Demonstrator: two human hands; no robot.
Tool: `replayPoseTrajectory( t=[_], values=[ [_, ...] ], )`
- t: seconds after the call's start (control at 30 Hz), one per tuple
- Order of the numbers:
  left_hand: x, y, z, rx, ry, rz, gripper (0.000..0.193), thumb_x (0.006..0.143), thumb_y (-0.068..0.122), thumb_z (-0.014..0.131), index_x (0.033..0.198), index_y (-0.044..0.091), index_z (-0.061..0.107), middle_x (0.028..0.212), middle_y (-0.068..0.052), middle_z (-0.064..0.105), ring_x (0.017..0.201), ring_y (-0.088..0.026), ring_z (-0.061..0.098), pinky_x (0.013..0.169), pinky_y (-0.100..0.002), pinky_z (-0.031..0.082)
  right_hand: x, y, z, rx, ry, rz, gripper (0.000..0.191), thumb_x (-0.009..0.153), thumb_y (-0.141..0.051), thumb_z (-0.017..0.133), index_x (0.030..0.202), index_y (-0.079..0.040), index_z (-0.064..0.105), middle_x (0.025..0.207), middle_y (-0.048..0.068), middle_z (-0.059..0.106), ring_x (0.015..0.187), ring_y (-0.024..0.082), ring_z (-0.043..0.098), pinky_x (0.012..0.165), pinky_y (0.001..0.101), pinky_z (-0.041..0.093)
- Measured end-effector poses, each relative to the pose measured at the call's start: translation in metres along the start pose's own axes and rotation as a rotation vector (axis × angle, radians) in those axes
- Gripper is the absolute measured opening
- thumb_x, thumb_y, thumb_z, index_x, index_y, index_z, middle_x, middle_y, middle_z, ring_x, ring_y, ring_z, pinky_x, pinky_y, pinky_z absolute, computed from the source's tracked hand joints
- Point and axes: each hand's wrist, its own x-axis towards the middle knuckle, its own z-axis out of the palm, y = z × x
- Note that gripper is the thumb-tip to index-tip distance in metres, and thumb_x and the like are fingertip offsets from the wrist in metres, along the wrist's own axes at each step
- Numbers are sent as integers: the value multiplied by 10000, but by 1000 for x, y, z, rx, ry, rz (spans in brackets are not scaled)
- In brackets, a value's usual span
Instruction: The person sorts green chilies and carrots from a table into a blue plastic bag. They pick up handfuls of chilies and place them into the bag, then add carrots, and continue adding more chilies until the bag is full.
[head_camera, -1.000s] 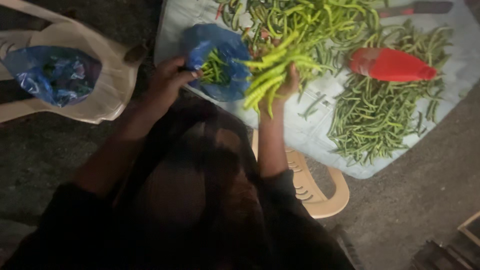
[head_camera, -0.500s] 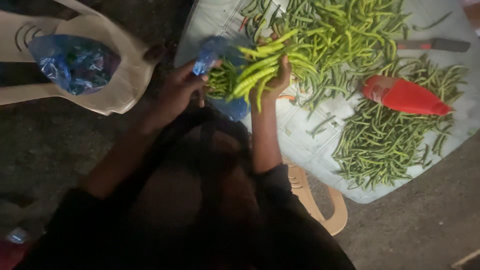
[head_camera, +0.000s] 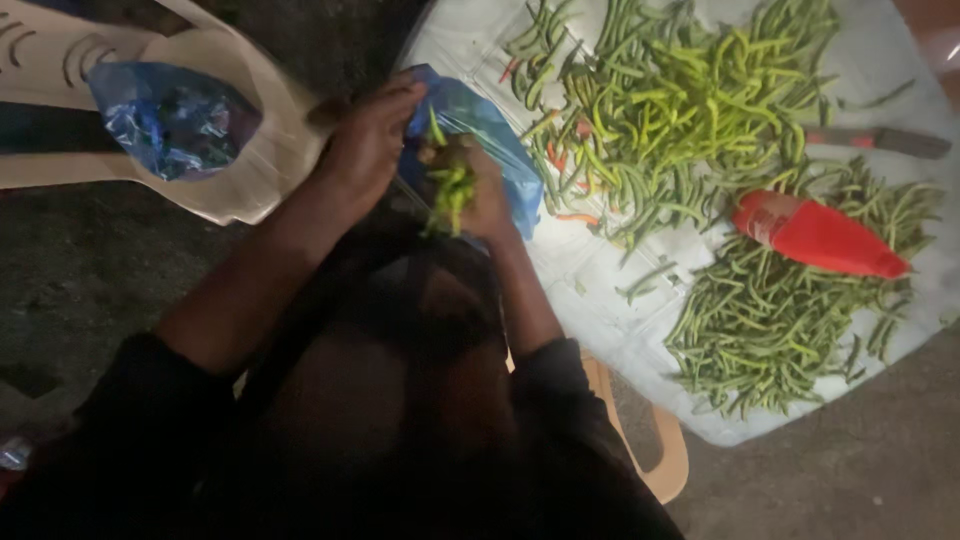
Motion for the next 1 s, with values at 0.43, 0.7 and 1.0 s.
replayPoseTrajectory(
  t=[0.43, 0.7, 1.0],
  values=[
    [-16, -9, -20, 137, -222, 5, 589, 1028, 309, 595, 1538, 31, 497, 1221, -86, 650, 875, -136, 592, 667, -282, 505, 12, -8, -24, -83, -308, 136, 644, 850, -265, 917, 1361, -82, 569, 1265, 148, 660, 1170, 334, 682, 1007, 418, 541],
    [-19, 1, -27, 218, -145, 16, 632, 1009, 356, 593, 1547, 46, 475, 1215, -82, 644, 973, -145, 605, 691, -272, 527, 26, -12, -31, -188, -162, 353, 713, 806, -274, 946, 1351, -42, 550, 1289, 187, 652, 1211, 351, 661, 1054, 403, 534],
    [-10, -18, 10, 172, -268, 127, 696, 1031, 341, 644, 1592, 24, 381, 1354, -182, 596, 1169, -233, 641, 1001, -323, 550, 14, -18, 15, -451, 6, 334, 890, 768, -202, 825, 1529, -51, 390, 1443, 234, 565, 1311, 406, 572, 1096, 440, 515]
  ],
)
